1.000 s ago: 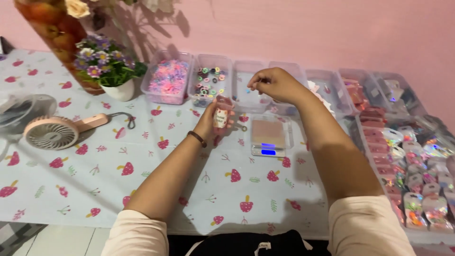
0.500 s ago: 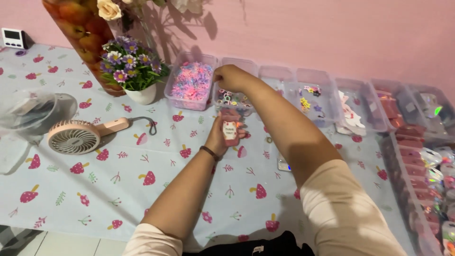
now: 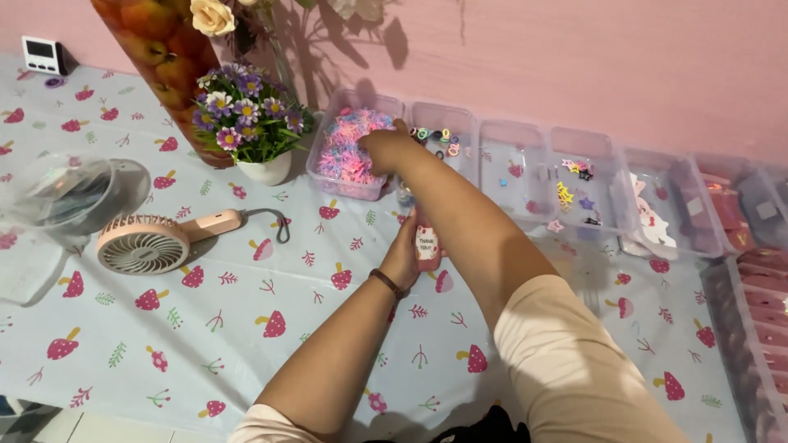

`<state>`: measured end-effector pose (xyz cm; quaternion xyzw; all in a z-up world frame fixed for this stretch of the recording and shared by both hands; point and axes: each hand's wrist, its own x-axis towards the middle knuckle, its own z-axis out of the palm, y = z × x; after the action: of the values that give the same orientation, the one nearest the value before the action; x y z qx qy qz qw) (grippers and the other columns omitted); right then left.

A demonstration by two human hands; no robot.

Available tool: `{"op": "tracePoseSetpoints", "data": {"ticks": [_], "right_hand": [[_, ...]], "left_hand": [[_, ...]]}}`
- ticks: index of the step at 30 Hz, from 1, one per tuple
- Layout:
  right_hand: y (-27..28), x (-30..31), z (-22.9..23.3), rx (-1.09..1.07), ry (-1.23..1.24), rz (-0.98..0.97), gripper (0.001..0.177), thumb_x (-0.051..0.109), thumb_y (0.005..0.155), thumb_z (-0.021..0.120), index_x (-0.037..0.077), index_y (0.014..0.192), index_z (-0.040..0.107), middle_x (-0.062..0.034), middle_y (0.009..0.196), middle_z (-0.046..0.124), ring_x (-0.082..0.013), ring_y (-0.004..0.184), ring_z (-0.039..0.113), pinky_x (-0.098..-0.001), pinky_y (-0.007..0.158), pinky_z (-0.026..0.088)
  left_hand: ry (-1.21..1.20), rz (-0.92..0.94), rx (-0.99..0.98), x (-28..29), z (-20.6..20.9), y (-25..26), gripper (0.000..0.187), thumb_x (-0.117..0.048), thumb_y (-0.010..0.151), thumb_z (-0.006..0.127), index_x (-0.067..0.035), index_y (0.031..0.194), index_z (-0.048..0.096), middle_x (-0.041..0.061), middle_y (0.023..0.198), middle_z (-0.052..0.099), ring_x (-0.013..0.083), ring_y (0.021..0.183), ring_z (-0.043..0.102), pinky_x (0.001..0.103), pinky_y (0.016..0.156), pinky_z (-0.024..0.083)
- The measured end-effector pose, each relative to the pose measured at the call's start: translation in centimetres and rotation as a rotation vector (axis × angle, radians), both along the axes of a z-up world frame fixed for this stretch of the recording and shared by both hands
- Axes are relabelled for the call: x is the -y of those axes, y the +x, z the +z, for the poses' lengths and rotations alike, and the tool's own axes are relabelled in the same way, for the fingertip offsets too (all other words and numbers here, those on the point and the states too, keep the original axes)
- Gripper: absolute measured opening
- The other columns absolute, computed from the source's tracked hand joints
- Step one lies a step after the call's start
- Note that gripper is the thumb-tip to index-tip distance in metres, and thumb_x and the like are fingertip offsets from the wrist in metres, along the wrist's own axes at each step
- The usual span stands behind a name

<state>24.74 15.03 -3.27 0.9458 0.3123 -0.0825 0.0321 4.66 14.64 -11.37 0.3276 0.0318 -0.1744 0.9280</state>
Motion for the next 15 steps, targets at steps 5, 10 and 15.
{"op": "tracePoseSetpoints", "data": {"ticks": [5, 10, 15], "right_hand": [[0.0, 0.5, 1.0, -0.028, 0.160, 0.076, 0.030, 0.009, 0.081, 0.070, 0.018, 0.109, 0.074, -0.0109, 0.113, 0.074, -0.0352, 0.116, 0.067, -0.0567, 0.101, 0.042], [-0.6, 0.6, 2.9, 0.006, 0.274, 0.065, 0.028, 0.013, 0.077, 0.074, 0.017, 0.105, 0.075, -0.0136, 0.113, 0.067, -0.0406, 0.111, 0.066, -0.0547, 0.091, 0.052], [-0.5, 0.1, 1.7, -0.037, 0.003, 0.031, 0.071, 0.025, 0.080, 0.076, 0.026, 0.148, 0.053, -0.0130, 0.131, 0.065, -0.0336, 0.126, 0.061, -0.0577, 0.105, 0.031]], "left_hand": [[0.016, 0.006, 0.029, 0.5, -2.1, 0.8, 0.065, -0.063, 0.101, 0.045, -0.005, 0.120, 0.067, 0.018, 0.099, 0.074, 0.0320, 0.082, 0.076, 0.045, 0.074, 0.067], [0.017, -0.003, 0.012, 0.4, -1.8, 0.6, 0.068, -0.064, 0.101, 0.045, -0.002, 0.116, 0.068, 0.019, 0.094, 0.074, 0.0317, 0.079, 0.076, 0.044, 0.073, 0.067], [-0.007, -0.004, 0.027, 0.4, -2.2, 0.2, 0.067, -0.064, 0.101, 0.045, -0.004, 0.120, 0.066, 0.019, 0.100, 0.073, 0.0327, 0.083, 0.076, 0.045, 0.077, 0.067]]}}
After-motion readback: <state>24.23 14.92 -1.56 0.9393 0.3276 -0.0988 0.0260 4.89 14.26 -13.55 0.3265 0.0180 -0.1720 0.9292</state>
